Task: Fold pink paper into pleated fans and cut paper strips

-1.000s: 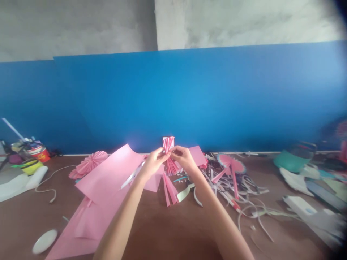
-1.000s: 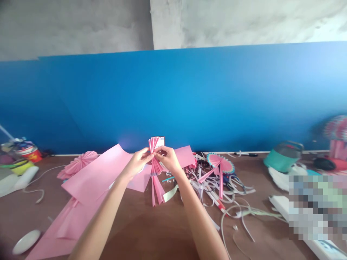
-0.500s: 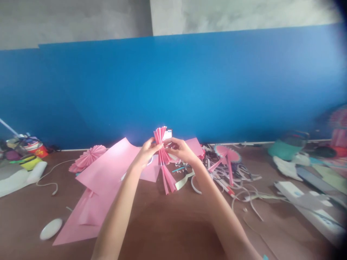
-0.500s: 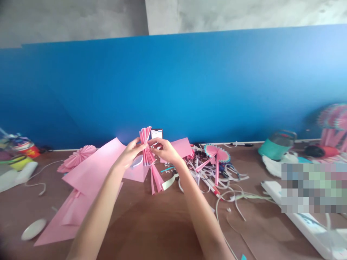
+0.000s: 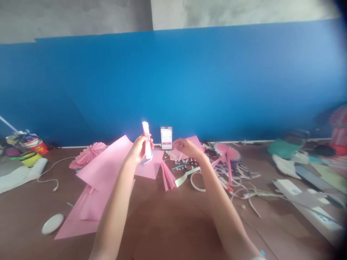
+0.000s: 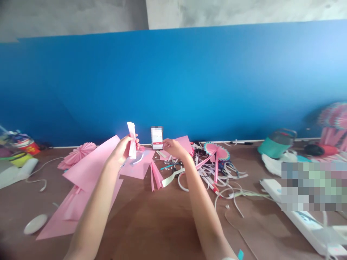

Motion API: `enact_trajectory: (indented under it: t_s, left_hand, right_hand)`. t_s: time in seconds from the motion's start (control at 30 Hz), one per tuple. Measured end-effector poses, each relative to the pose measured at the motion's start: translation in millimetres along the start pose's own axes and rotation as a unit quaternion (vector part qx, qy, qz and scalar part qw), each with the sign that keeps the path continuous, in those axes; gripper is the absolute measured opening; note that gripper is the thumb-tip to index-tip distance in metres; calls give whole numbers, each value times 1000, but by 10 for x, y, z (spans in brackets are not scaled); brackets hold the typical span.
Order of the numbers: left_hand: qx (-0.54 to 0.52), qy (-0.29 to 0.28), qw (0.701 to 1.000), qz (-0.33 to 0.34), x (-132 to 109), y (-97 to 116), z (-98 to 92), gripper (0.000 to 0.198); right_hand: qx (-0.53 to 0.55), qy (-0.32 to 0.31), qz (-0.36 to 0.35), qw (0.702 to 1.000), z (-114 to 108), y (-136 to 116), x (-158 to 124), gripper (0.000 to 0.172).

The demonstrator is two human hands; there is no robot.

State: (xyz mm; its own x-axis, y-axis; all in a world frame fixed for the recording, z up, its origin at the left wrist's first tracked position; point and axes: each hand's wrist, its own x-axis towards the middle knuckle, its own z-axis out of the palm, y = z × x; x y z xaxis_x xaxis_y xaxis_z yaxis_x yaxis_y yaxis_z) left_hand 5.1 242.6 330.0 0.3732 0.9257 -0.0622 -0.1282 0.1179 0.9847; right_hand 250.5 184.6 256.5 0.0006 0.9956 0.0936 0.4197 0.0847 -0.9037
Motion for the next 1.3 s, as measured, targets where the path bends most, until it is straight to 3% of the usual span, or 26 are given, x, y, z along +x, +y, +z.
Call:
enact_trajectory:
  t_s: [0.17, 0.3, 0.4, 0.5, 0.63, 0.73, 0.87, 1.03, 1.17, 1.3]
  left_hand:
    - [11, 5, 1000, -9, -3, 15, 17, 30]
    - [52, -17, 998, -26, -26, -32, 90, 30]
    - [127, -51, 989, -59, -74, -261, 256, 35]
    - [226, -103, 963, -101, -151, -679, 534, 39]
    - [366, -189, 904, -117, -305, -1225, 874, 35]
    - [476, -194, 855, -71, -456, -1446, 1013, 36]
    - [564, -195, 802, -35, -630, -1544, 1117, 47]
    - [612, -198, 765, -27, -685, -1545, 1161, 44]
    - [618, -192, 762, -30, -650, -1511, 1145, 48]
    - [591, -198, 780, -53, -623, -1439, 1139, 48]
  right_hand:
    - [-53, -133, 164, 976, -159, 179, -135, 5]
    - [-60, -166, 234, 956, -247, 178, -219, 5]
    - [-55, -129, 243, 960, -335, 170, -236, 4]
    - [-65, -52, 233, 969, -486, 233, -248, 10]
    - [-88, 60, 219, 970, -717, 385, -314, 17]
    - [-96, 133, 219, 962, -838, 452, -394, 25]
    - [-102, 187, 224, 951, -899, 441, -464, 30]
    - [-103, 200, 218, 950, -865, 368, -432, 28]
    - [-108, 203, 213, 950, -817, 282, -379, 26]
    - [-119, 207, 199, 950, -805, 132, -411, 23]
